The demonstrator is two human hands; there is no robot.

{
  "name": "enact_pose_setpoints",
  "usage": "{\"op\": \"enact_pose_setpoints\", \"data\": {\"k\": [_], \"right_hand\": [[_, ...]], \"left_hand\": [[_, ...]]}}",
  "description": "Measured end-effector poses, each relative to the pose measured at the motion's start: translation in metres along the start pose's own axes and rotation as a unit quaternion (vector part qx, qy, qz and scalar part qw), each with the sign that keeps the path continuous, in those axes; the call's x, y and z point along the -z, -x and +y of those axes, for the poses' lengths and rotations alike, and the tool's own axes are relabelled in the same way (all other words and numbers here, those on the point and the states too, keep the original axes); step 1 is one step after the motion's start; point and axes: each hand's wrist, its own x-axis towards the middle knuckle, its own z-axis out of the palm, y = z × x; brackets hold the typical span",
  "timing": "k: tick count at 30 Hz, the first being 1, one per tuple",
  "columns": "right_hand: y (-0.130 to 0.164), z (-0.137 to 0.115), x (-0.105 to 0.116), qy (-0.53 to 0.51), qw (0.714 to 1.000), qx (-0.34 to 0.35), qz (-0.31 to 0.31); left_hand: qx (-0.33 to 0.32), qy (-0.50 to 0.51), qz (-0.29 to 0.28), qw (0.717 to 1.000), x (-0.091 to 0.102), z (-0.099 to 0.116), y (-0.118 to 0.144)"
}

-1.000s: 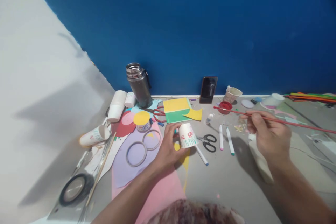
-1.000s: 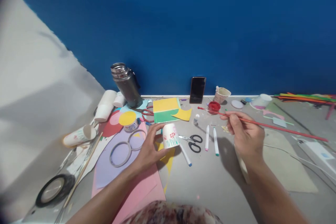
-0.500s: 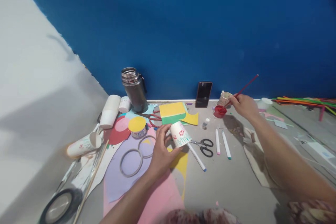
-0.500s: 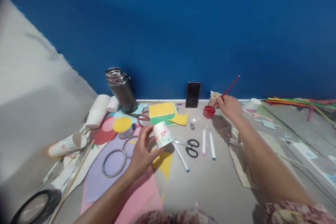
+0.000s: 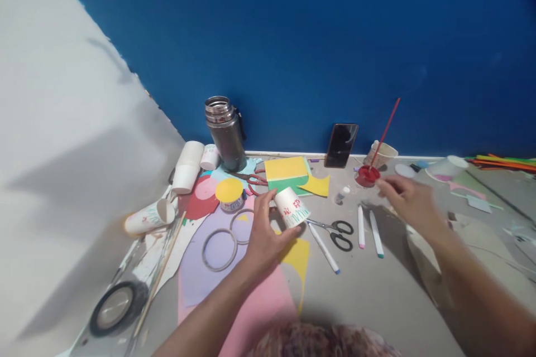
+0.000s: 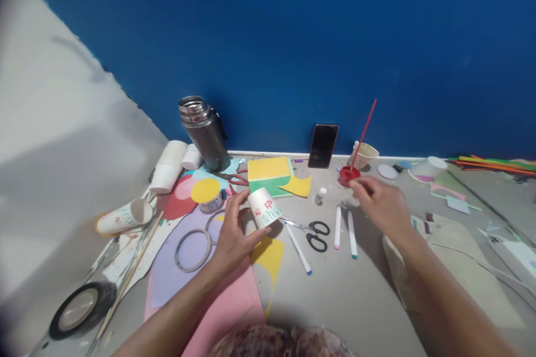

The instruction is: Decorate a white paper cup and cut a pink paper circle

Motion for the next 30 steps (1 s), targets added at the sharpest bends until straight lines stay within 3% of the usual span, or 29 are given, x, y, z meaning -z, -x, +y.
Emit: {"op": "enact_pose_setpoints", "data": {"k": [4,7,15,19,25,30], "right_hand": [[0.061,0.004,-0.002,0.070,0.993,-0.003,-0.096],[0.084,0.006,0.001,0.095,0.989,-0.007,-0.116],[0.098,0.006,-0.002,0.216,0.953,-0.116,-0.181],[0.098,0.001,-0.007,0.227,0.947,-0.129,-0.188],[0.095,0.008,-0.008,0.210,0.954,-0.117,-0.182],[0.095,0.025,-0.005,0.122,0.980,-0.049,-0.147]], "left_hand": [[-0.064,-0.056,0.003,0.996,-0.002,-0.005,-0.001],[-0.096,-0.085,-0.010,0.992,-0.003,-0.007,-0.001],[-0.121,-0.101,-0.021,0.987,-0.004,-0.015,0.000],[-0.121,-0.101,-0.034,0.987,-0.003,-0.017,-0.001],[-0.077,-0.073,-0.031,0.994,-0.002,-0.012,-0.001],[0.037,0.088,-0.061,0.994,-0.004,-0.003,0.002]]}}
